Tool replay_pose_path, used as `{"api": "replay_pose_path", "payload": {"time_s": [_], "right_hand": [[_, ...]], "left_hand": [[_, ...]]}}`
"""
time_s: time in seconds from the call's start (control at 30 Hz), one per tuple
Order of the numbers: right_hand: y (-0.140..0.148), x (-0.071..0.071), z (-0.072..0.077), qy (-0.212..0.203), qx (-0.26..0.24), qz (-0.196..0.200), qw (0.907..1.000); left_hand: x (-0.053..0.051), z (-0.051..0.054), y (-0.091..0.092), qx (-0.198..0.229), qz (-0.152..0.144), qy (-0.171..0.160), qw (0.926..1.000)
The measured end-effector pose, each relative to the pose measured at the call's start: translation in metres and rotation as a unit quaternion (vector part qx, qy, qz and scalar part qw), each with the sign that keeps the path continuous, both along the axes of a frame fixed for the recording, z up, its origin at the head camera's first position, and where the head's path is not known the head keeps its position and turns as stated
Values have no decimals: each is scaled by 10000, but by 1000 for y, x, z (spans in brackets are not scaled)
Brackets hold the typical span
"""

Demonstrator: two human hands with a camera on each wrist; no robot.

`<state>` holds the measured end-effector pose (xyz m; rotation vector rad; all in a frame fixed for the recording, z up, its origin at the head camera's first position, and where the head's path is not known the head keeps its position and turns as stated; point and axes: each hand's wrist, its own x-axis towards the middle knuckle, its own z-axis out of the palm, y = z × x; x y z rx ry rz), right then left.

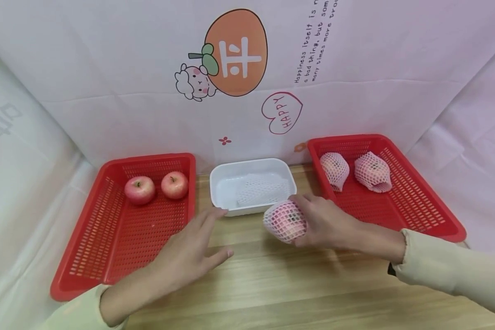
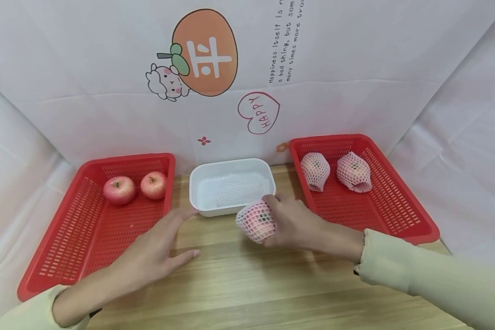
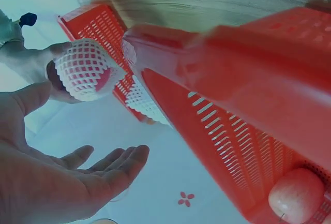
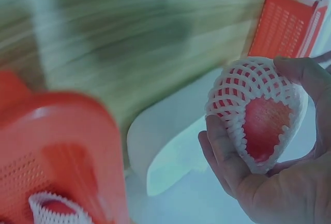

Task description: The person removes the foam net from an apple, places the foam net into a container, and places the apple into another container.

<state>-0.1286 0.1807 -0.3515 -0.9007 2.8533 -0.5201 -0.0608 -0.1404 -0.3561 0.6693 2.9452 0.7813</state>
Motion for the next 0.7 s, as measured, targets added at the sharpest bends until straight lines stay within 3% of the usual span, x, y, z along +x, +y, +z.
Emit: {"api": "replay_pose_path", "payload": {"time_s": [0.17,0.33,0.47,0.7], "right_hand": [[-12,4,-12,68,-139,234,9996],[-22,9,-27,145,-335,511,9980],[-28,13,-40,116,-299,536,9980],[-36,17,-56,-1,-192,205,9996]], "left_hand": [[5,-5,2,-346,-251,561,9975],[10,-9,2,-309,-353,801,9957],[13,-12,2,-240,-331,772,9962],[18,-14,2,-48,-237,571,9981]]}}
